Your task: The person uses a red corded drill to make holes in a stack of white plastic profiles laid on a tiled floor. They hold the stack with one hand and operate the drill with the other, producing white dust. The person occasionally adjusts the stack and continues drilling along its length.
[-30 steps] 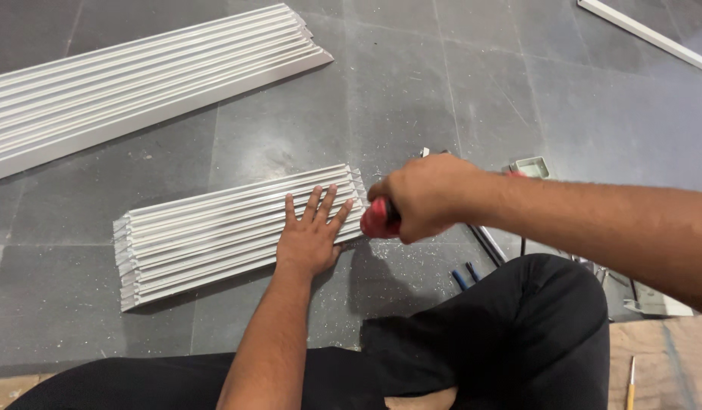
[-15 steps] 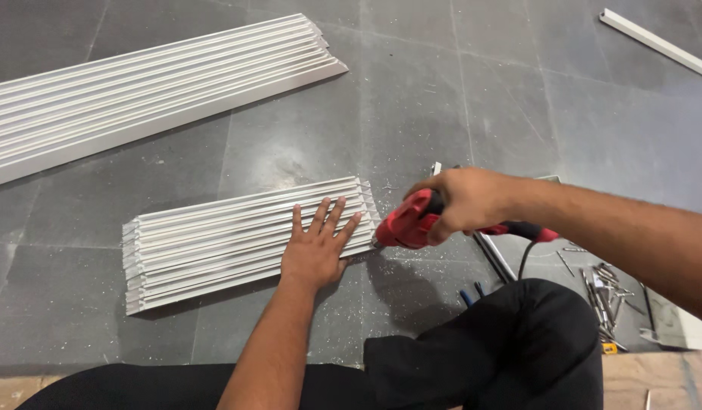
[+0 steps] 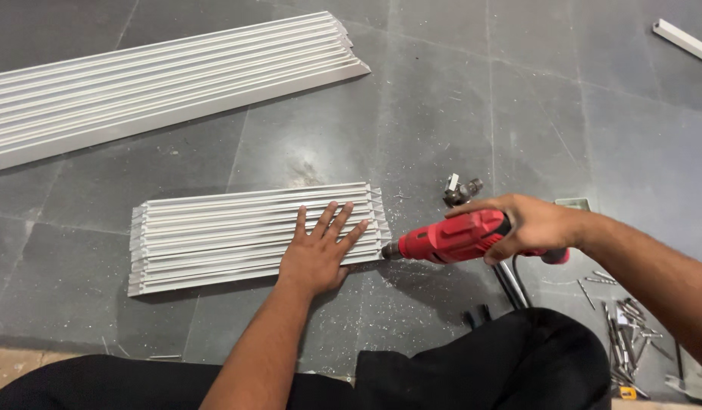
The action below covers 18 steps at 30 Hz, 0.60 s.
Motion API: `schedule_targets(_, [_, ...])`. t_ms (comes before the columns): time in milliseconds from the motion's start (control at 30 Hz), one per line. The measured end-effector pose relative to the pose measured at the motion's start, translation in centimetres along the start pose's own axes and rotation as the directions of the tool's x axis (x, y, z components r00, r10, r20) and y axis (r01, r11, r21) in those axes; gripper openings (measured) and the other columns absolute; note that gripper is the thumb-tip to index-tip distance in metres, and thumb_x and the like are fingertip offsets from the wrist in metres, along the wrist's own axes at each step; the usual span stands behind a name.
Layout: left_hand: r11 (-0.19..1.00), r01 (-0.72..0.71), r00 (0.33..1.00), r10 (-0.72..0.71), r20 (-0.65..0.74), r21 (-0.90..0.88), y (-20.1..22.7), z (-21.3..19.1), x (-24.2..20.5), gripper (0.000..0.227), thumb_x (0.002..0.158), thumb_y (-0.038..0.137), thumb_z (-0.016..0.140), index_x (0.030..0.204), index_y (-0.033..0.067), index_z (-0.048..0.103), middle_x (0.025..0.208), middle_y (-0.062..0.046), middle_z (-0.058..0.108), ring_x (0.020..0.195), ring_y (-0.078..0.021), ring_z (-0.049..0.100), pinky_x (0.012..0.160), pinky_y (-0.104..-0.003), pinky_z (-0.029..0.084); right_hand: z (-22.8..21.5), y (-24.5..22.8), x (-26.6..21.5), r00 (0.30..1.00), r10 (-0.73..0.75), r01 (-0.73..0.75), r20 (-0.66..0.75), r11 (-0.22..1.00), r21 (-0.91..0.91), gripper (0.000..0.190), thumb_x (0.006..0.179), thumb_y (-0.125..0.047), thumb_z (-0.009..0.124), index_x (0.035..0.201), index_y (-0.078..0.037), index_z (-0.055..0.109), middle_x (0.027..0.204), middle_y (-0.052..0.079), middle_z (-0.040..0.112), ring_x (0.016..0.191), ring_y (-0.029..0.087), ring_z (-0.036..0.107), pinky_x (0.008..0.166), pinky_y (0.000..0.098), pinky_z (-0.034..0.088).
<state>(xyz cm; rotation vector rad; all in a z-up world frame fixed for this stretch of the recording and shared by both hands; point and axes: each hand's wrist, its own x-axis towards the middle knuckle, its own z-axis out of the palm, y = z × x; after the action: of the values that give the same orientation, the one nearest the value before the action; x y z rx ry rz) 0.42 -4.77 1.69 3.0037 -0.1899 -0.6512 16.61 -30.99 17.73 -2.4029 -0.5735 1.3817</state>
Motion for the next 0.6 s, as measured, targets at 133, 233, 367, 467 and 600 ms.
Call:
schedule_targets(133, [1.0, 0.002, 1.0, -0.002, 0.018, 0.007, 0.2, -0.1, 0.1, 0.089, 0.094, 0.062, 0.051, 0.16, 0.0464, -0.006, 0.172, 0.005, -0.011, 0.157, -0.0213, -0.009, 0.125, -0.06, -0.007, -0.5, 2.4, 1.2, 0.998, -0.051, 0.05, 0.022, 0.998, 0.043, 0.096, 0.057, -0.01, 0.086, 0.148, -0.024, 0.057, 0.123, 0.006, 0.078, 0.116, 0.023, 0.073, 0.105, 0.0379, 0.054])
schedule_targets(233, [1.0, 0.005, 0.999, -0.006, 0.034, 0.029, 0.2, -0.2, 0.2, 0.089, 0.094, 0.063, 0.05, 0.159, 0.0459, -0.008, 0.172, 0.005, -0.013, 0.157, -0.0218, -0.01, 0.124, -0.061, -0.008, -0.7, 4.1, 2.1, 0.998, -0.048, 0.045, 0.031, 0.994, 0.095, 0.098, 0.055, -0.009, 0.086, 0.148, -0.023, 0.057, 0.12, 0.007, 0.078, 0.113, 0.024, 0.074, 0.103, 0.0398, 0.055])
schedule_targets(367, [0.997, 0.01, 0.999, -0.013, 0.043, 0.075, 0.3, -0.3, 0.2, 0.09, 0.094, 0.063, 0.05, 0.16, 0.0452, -0.01, 0.172, 0.004, -0.013, 0.157, -0.0223, -0.011, 0.124, -0.061, -0.008, -0.8, 6.0, 3.0, 0.994, -0.109, 0.104, 0.031, 0.986, 0.134, 0.099, 0.052, -0.006, 0.084, 0.146, -0.02, 0.059, 0.123, 0.007, 0.078, 0.112, 0.024, 0.074, 0.104, 0.0395, 0.055])
schedule_targets(467, [0.997, 0.007, 0.998, -0.013, 0.063, 0.083, 0.2, -0.4, 0.3, 0.09, 0.095, 0.063, 0.049, 0.159, 0.0458, -0.011, 0.172, 0.004, -0.015, 0.157, -0.0221, -0.012, 0.124, -0.06, -0.009, -0.7, 7.5, 3.6, 0.994, -0.101, 0.091, 0.04, 0.976, 0.196, 0.098, 0.055, -0.008, 0.086, 0.147, -0.021, 0.057, 0.122, 0.01, 0.078, 0.112, 0.025, 0.075, 0.104, 0.0389, 0.054])
schedule_targets(600, [0.995, 0.006, 0.998, -0.012, 0.061, 0.097, 0.4, -0.3, 0.4, 0.09, 0.095, 0.063, 0.049, 0.16, 0.0451, -0.011, 0.172, 0.003, -0.014, 0.157, -0.0225, -0.011, 0.123, -0.061, -0.008, -0.8, 9.5, 3.8, 0.996, -0.03, 0.002, 0.082, 0.947, 0.321, 0.098, 0.062, -0.002, 0.085, 0.154, -0.016, 0.055, 0.124, 0.027, 0.07, 0.105, 0.05, 0.067, 0.095, 0.0569, 0.048])
